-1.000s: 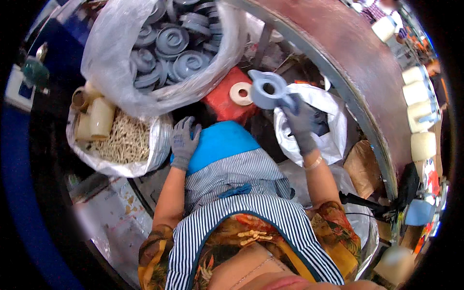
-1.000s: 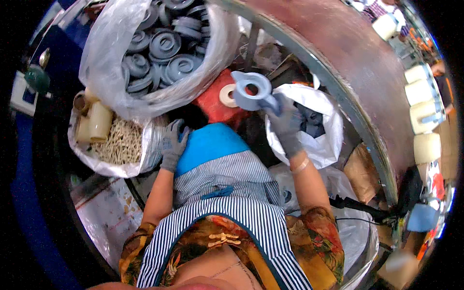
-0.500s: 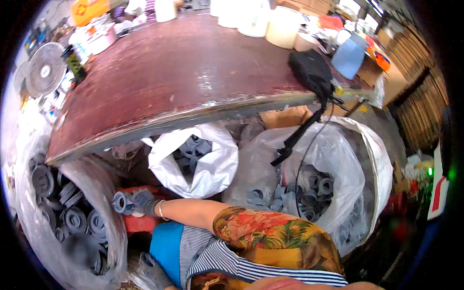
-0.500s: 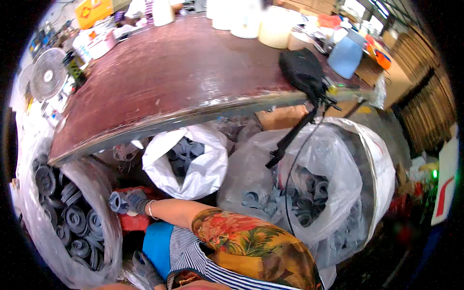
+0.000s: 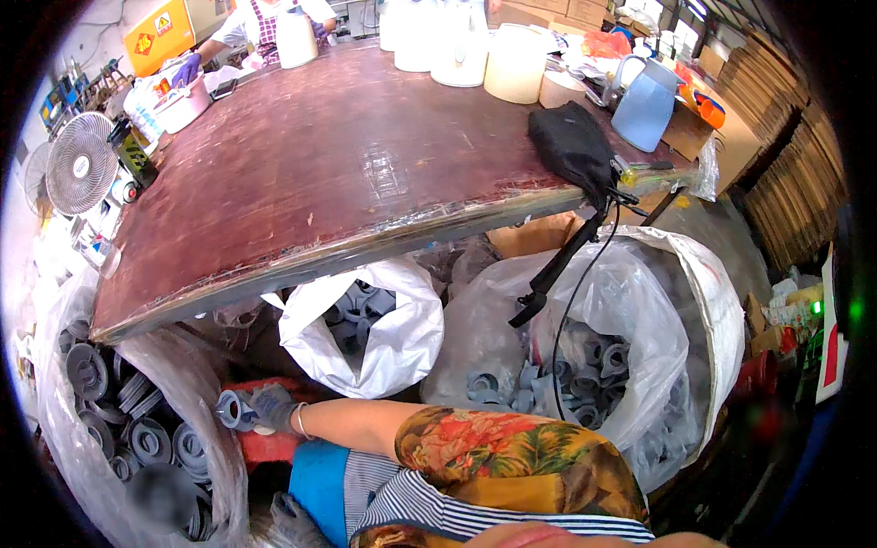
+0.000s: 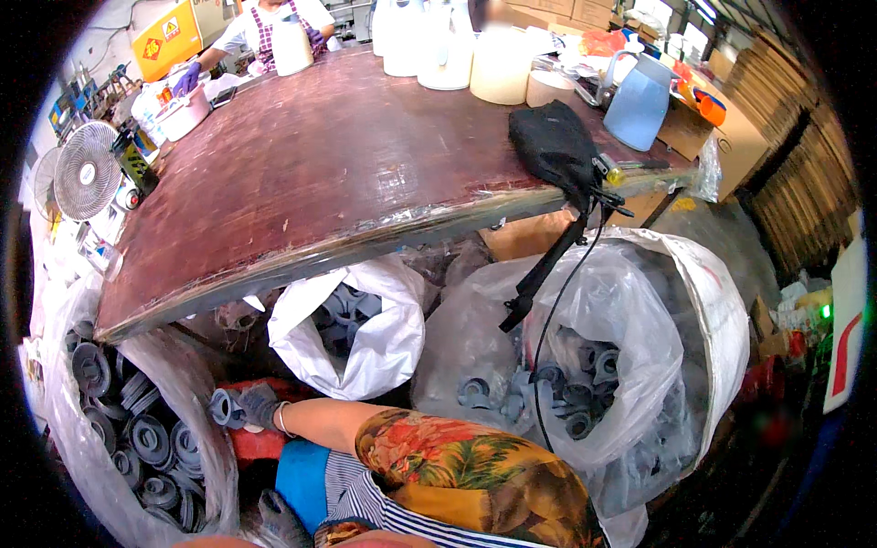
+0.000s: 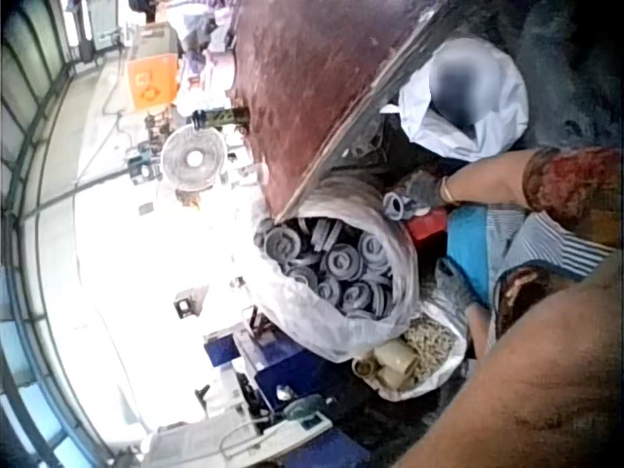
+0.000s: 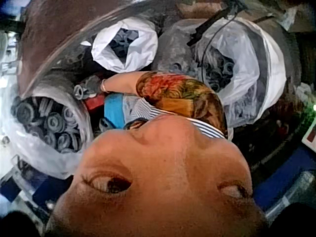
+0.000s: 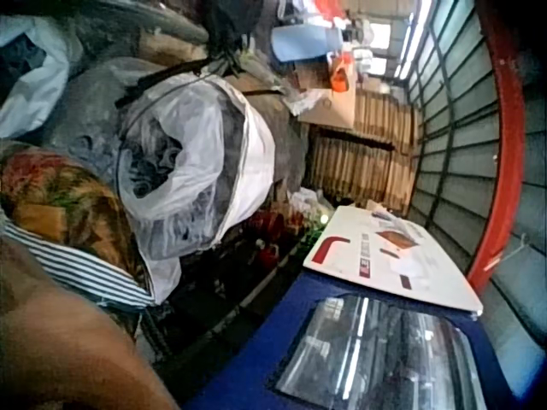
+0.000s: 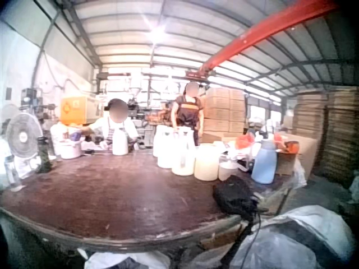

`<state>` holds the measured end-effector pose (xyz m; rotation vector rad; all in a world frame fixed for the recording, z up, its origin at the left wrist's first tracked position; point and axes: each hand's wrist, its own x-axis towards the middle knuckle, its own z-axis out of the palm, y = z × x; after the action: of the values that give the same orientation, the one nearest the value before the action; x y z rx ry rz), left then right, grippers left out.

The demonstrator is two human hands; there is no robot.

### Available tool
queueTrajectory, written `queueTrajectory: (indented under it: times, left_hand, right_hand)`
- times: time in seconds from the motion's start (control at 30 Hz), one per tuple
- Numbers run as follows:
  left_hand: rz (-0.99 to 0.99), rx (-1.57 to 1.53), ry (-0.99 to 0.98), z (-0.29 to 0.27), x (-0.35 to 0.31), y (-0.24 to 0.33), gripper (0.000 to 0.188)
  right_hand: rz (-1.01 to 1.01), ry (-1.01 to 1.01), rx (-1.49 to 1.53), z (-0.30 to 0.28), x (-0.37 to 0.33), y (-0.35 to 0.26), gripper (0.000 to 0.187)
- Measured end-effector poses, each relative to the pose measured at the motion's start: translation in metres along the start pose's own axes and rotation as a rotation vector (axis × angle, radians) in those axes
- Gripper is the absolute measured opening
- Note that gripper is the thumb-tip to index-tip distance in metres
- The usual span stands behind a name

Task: The person repeatedly picks up a beige plastic container and a grey lid, aligns them, and presses the lid onto the container to secure it. The person then places the assembled container into a white bag filled with packing material. This process is repeated multiple times with different containers.

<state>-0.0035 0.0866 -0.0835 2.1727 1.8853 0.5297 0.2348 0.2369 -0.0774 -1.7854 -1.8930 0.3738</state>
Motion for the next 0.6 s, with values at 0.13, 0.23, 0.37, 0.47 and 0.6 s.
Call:
queueTrajectory:
  times: [0.13, 0.23, 0.37, 0.47, 0.6]
  left_hand:
    - [0.076, -0.044, 0.166, 0.004, -0.005, -0.001, 0.033]
    - [0.076, -0.004, 0.186, -0.004, -0.006, 0.008, 0.03]
    - [0.048, -0.023, 0.234, -0.001, -0.01, 0.007, 0.032]
    - [-0.062, -0.1, 0.188, 0.005, -0.01, -0.006, 0.035]
    - [-0.188, -0.234, 0.166, -0.004, -0.003, 0.009, 0.039]
  right_hand:
    - [0.036, 0.022, -0.033, 0.014, 0.003, 0.002, 0.06]
    - [0.136, -0.106, -0.045, 0.025, 0.012, 0.003, 0.064]
    - [0.071, -0.041, -0.023, 0.024, 0.008, 0.004, 0.068]
    - [0.039, -0.05, -0.03, 0.018, 0.003, -0.001, 0.07]
    - [0.066, -0.042, -0.045, 0.022, 0.007, 0.009, 0.056]
